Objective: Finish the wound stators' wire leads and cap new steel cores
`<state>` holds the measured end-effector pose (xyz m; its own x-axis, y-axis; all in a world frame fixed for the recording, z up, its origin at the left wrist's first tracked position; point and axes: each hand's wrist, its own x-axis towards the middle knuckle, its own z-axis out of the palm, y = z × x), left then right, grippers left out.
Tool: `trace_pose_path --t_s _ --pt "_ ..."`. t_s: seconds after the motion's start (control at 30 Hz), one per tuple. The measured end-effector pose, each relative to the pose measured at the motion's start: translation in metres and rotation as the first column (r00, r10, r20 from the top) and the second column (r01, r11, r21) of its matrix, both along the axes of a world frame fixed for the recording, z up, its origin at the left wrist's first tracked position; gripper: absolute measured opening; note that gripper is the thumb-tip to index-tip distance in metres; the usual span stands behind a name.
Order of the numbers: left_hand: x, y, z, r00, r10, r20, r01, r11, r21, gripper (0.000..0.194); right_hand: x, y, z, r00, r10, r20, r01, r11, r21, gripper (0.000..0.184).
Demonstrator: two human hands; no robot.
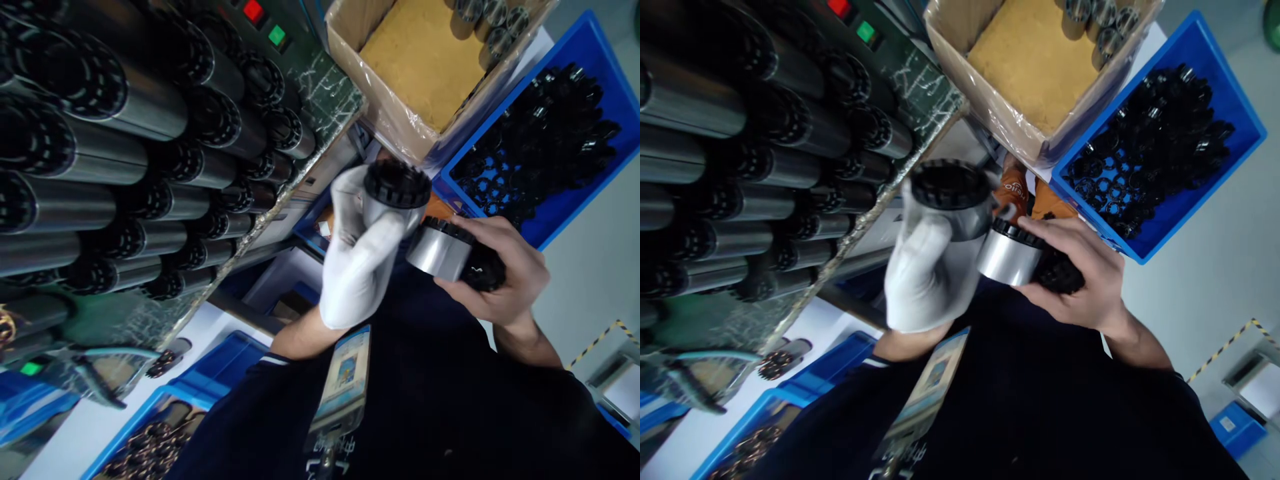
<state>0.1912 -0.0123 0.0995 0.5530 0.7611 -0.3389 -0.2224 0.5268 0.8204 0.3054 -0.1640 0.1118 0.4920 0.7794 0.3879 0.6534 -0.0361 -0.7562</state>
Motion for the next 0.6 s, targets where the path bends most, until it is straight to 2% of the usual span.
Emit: trace_pose_path --t_s 0.07,0.13,0.17,0.23,0.27,0.33,0.4,0.43,0.47,0.53,0.6 --pt "0.005 0.005 -0.002 0.992 -0.068 0.102 0.070 0.998 -0.008 0.067 0.005 -0.006 0.007 0.970 0.137 -0.199 -0.156 0.984 -0.082 0.066" --pt "0.014 0.005 -0.004 0.974 -0.074 0.214 0.084 0.996 -0.038 0.075 0.005 -0.006 0.010 0.930 0.183 -0.317 -0.233 0.964 -0.128 0.062" --pt "0.019 0.003 -0.006 0.963 -0.070 0.259 0.091 0.993 -0.070 0.081 0.003 -0.004 0.010 0.930 0.158 -0.331 -0.216 0.966 -0.145 0.054" --pt "0.026 -0.005 -0.010 0.954 -0.072 0.291 0.132 0.972 -0.195 0.088 -0.002 0.002 0.008 0.973 0.063 -0.222 -0.095 0.986 -0.135 0.039" --pt "0.027 -0.010 -0.013 0.958 -0.092 0.273 0.172 0.942 -0.288 0.087 -0.004 0.006 0.005 0.993 -0.002 -0.120 -0.012 0.994 -0.110 0.035" --pt "0.026 -0.021 -0.020 0.963 -0.164 0.213 0.252 0.827 -0.502 0.086 -0.004 0.011 -0.003 0.991 -0.116 0.072 0.122 0.990 -0.077 0.030" --pt "0.023 -0.032 -0.030 0.961 -0.227 0.157 0.274 0.710 -0.649 0.088 0.000 0.012 -0.011 0.975 -0.156 0.161 0.174 0.979 -0.106 0.027" --pt "0.021 -0.037 -0.035 0.961 -0.241 0.131 0.265 0.689 -0.675 0.088 0.004 0.011 -0.015 0.974 -0.161 0.159 0.181 0.975 -0.125 0.028" --pt "0.020 -0.042 -0.041 0.966 -0.237 0.103 0.243 0.699 -0.673 0.086 0.007 0.009 -0.018 0.980 -0.151 0.132 0.170 0.975 -0.144 0.030" --pt "0.017 -0.045 -0.052 0.979 -0.197 0.059 0.192 0.777 -0.599 0.079 0.012 0.005 -0.020 0.996 -0.088 -0.007 0.085 0.980 -0.178 0.035" --pt "0.015 -0.042 -0.061 0.977 -0.198 0.083 0.213 0.852 -0.478 0.080 0.014 0.002 -0.015 0.957 0.015 -0.291 -0.064 0.985 -0.161 0.038"
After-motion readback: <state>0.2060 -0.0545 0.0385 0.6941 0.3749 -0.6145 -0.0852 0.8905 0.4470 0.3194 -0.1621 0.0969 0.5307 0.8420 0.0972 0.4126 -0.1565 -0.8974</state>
